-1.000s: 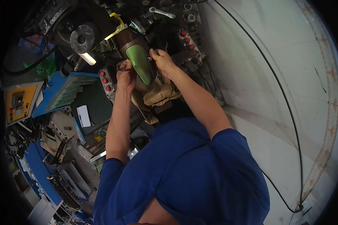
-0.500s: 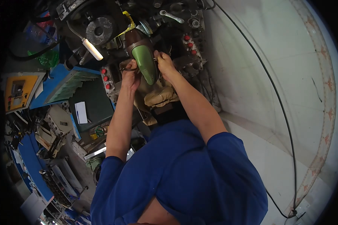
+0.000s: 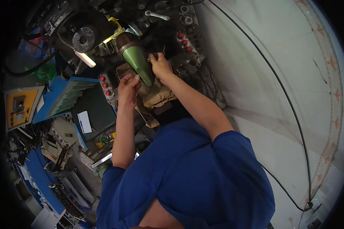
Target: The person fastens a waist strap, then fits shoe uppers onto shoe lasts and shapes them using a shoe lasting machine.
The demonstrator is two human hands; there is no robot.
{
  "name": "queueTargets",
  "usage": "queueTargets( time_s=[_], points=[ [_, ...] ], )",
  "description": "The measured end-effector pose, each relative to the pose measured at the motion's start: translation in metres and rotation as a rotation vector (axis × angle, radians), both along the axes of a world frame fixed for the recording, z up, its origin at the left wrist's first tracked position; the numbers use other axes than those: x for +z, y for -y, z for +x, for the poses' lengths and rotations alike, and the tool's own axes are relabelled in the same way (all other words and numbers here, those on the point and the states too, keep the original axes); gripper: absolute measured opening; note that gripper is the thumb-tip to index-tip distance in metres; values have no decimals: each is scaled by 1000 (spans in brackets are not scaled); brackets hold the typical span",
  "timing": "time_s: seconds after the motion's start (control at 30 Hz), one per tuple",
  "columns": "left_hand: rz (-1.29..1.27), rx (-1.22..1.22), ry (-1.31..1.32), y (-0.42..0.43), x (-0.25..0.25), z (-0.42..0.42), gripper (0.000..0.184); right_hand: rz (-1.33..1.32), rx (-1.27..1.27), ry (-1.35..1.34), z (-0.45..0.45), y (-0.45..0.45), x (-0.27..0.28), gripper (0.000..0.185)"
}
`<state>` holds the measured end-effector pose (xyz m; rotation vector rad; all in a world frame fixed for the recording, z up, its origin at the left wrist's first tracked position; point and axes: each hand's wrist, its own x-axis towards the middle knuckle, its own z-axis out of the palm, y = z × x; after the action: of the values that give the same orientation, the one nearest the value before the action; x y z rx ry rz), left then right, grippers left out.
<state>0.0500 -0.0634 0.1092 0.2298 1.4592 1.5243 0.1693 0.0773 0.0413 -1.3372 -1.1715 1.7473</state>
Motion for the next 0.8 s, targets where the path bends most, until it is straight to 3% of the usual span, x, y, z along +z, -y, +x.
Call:
queueTargets(
  time_s=[0.23,0.3,0.37,0.43,0.47,0.57,0.63,0.67,0.7,0.73,0.77,0.8],
  points=[
    [108,-96,-150,22,12,13,32,76,-154,30,66,13,33,38],
    [34,-12,-35,25,13,10,27,53,-233,-23,95,17,42,36],
    [-13,-48,-87,32,-11,-8,38,70,-320,-45,132,19,17,36],
    [-63,15,182,39,-20,-20,60,94,-394,7,177,24,-9,36],
    [-55,12,210,42,-40,-30,76,107,-426,59,202,30,-20,36],
    [-99,191,376,51,-139,-52,83,48,-567,163,275,54,-62,35],
    [-354,39,80,61,-225,-57,70,0,-614,246,319,83,-84,34],
    [-504,-140,-416,65,-230,-42,58,-6,-679,234,348,98,-121,36],
    [-649,-313,-913,71,-236,-23,47,-16,-605,437,369,116,-124,34],
    [-515,-677,-1066,83,-258,-26,49,193,-521,700,406,139,-166,33],
    [-363,-1043,-1198,95,-300,-28,54,176,-455,842,437,159,-190,41],
    [-363,-1017,-1198,95,-357,3,54,92,-373,941,453,179,-189,43]
  ],
)
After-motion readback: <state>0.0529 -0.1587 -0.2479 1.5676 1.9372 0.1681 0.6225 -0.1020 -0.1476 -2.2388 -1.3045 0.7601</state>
